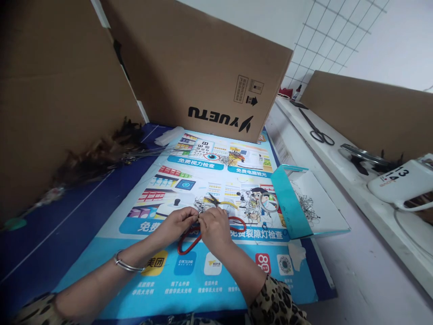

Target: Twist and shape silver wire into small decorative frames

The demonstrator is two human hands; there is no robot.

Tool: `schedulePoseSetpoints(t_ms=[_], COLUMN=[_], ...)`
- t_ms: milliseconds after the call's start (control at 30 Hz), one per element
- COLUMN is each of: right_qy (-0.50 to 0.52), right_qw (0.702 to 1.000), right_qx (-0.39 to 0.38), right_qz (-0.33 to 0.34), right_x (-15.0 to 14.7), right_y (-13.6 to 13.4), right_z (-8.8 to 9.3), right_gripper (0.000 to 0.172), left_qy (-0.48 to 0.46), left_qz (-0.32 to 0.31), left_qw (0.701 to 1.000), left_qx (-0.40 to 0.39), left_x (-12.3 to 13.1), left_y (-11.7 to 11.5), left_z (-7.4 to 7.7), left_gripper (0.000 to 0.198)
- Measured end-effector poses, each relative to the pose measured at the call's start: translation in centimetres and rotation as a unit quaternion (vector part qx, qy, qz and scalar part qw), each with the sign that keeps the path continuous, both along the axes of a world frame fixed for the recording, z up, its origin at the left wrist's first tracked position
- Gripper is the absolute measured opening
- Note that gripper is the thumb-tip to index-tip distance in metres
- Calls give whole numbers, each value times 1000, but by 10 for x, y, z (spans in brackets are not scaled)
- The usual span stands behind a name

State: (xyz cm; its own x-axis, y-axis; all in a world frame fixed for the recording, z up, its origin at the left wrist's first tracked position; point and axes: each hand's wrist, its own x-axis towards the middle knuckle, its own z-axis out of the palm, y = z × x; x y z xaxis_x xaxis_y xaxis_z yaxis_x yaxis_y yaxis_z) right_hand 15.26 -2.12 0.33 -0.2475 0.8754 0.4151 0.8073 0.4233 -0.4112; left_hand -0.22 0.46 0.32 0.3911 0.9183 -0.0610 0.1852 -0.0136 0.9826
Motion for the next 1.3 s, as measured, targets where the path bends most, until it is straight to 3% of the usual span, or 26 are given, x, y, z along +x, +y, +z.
schedulePoseSetpoints(t_ms=[333, 700, 1000, 1300], right_qy=[13, -25, -29, -127], right_qw=[1000, 1000, 999, 990], right_qx=[6, -11, -8, 46], right_qz=[-10, -5, -33, -28], right_x=[-1, 0, -3, -3], right_y=[1, 2, 0, -2], right_z=[-6, -6, -7, -6], right_gripper=[11, 12, 9, 15], left_qy=[63, 45, 84, 93], left_qz=[21, 32, 57, 63], left_qw=[997, 998, 994, 993], left_qx=[45, 10, 46, 40], left_x=[1, 3, 7, 7], left_y=[2, -1, -4, -4], left_z=[-15, -20, -14, -12], left_gripper=[9, 14, 14, 14])
